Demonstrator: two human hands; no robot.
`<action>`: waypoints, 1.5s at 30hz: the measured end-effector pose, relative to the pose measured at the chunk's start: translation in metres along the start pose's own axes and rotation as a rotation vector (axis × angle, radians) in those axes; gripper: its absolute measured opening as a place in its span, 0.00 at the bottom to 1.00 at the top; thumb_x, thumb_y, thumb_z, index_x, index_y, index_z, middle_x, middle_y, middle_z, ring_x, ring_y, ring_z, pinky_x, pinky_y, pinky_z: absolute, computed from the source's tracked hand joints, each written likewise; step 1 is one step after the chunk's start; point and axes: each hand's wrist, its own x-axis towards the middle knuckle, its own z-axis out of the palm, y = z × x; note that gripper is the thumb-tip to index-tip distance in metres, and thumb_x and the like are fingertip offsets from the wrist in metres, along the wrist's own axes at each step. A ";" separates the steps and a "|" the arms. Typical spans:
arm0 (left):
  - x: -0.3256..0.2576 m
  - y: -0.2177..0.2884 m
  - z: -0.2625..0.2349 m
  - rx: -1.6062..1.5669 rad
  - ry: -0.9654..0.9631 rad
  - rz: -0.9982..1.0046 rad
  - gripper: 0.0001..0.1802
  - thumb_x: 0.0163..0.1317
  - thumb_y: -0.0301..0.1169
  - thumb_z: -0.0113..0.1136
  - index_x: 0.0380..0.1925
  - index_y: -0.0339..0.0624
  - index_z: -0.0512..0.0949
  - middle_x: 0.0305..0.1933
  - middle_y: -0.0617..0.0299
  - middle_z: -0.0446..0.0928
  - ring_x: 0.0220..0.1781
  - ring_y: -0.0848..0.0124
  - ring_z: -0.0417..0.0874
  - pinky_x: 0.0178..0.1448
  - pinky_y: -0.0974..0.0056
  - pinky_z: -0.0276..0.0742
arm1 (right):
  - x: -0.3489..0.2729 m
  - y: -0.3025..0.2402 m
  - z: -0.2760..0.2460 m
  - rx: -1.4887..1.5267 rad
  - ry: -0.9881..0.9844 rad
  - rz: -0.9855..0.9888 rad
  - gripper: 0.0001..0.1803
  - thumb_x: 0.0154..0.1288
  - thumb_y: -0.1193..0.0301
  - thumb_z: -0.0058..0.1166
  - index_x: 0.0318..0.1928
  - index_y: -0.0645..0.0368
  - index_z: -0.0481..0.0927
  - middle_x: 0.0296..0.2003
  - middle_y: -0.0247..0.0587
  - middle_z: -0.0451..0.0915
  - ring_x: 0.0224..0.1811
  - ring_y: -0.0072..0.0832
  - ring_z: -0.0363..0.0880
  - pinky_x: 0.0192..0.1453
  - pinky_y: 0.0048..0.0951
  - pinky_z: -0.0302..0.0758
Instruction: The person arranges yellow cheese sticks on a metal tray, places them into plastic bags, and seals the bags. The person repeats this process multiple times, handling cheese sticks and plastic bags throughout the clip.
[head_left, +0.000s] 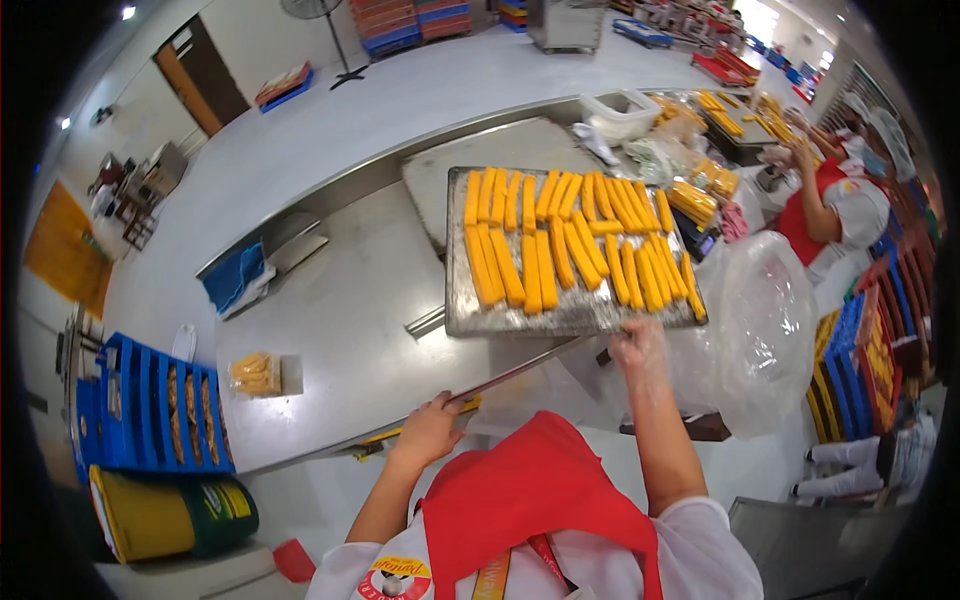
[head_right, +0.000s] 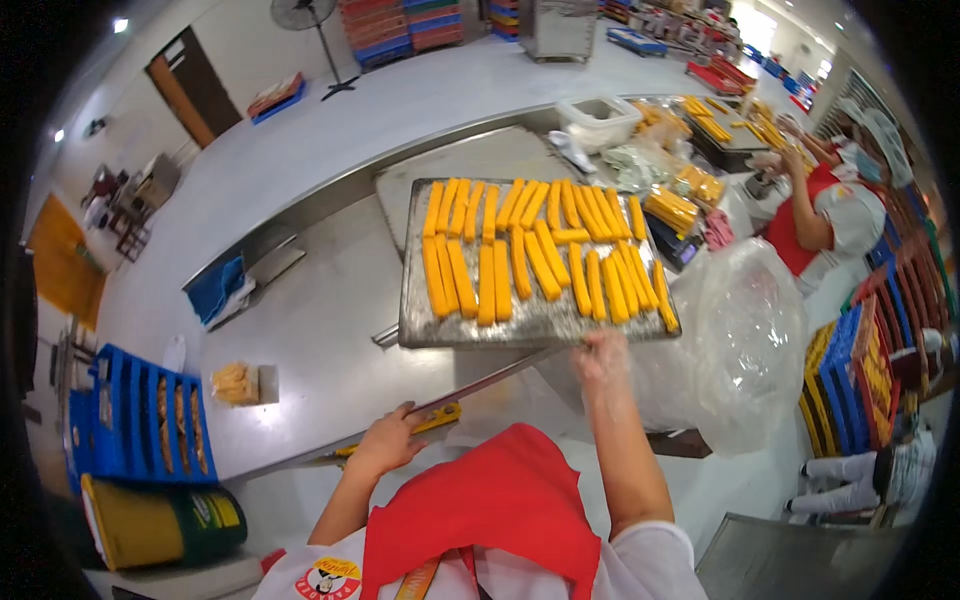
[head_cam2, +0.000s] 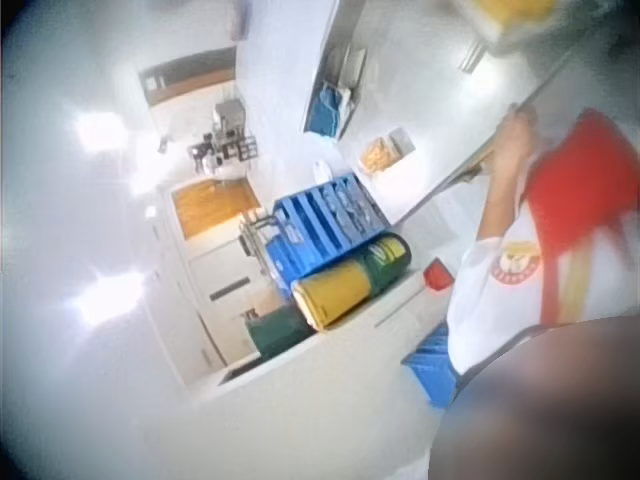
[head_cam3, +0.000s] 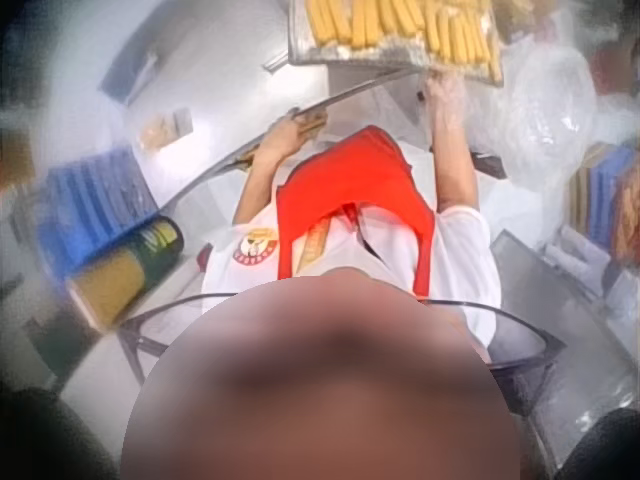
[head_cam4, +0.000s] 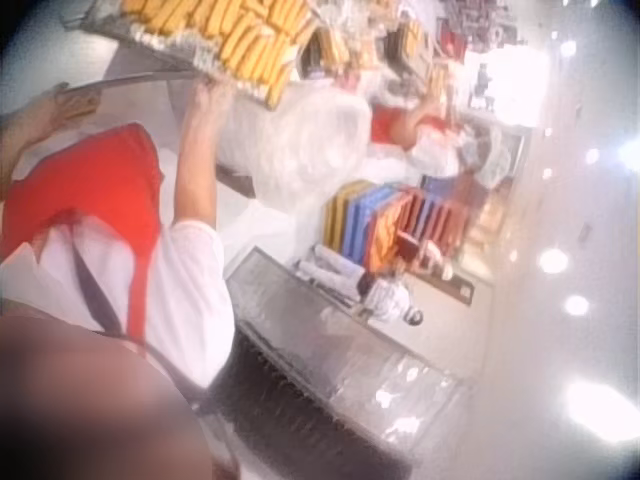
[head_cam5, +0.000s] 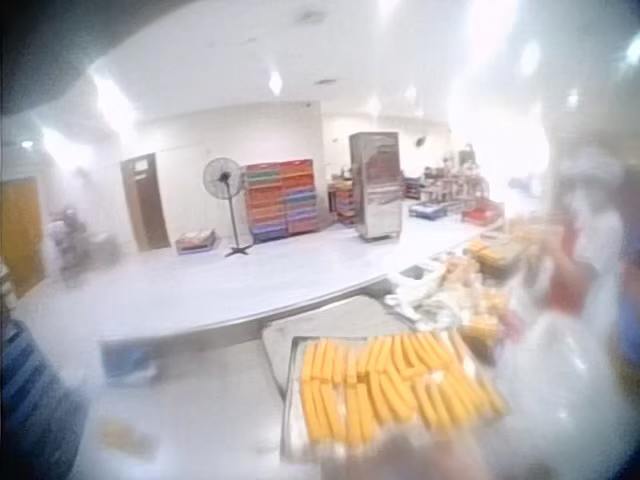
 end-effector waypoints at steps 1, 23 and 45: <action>-0.008 -0.004 0.006 -0.017 0.059 -0.046 0.29 0.59 0.39 0.69 0.60 0.46 0.75 0.70 0.51 0.68 0.62 0.48 0.78 0.65 0.49 0.75 | 0.025 0.004 0.013 -0.076 -0.014 0.019 0.06 0.52 0.72 0.52 0.32 0.57 0.77 0.25 0.42 0.78 0.23 0.41 0.77 0.28 0.38 0.75; -0.102 0.045 0.133 -0.375 0.405 -0.719 0.30 0.56 0.37 0.70 0.59 0.41 0.78 0.71 0.42 0.68 0.68 0.45 0.73 0.68 0.50 0.72 | 0.137 -0.066 0.102 -1.214 -0.098 -0.440 0.11 0.62 0.67 0.60 0.31 0.64 0.82 0.23 0.38 0.81 0.24 0.25 0.77 0.30 0.29 0.74; -0.059 0.121 0.175 -0.438 0.468 -0.847 0.30 0.57 0.38 0.70 0.60 0.42 0.77 0.71 0.45 0.67 0.66 0.47 0.75 0.66 0.50 0.74 | 0.131 -0.090 0.186 -1.927 -0.165 -0.701 0.38 0.54 0.47 0.67 0.57 0.64 0.78 0.52 0.59 0.78 0.57 0.52 0.78 0.63 0.44 0.75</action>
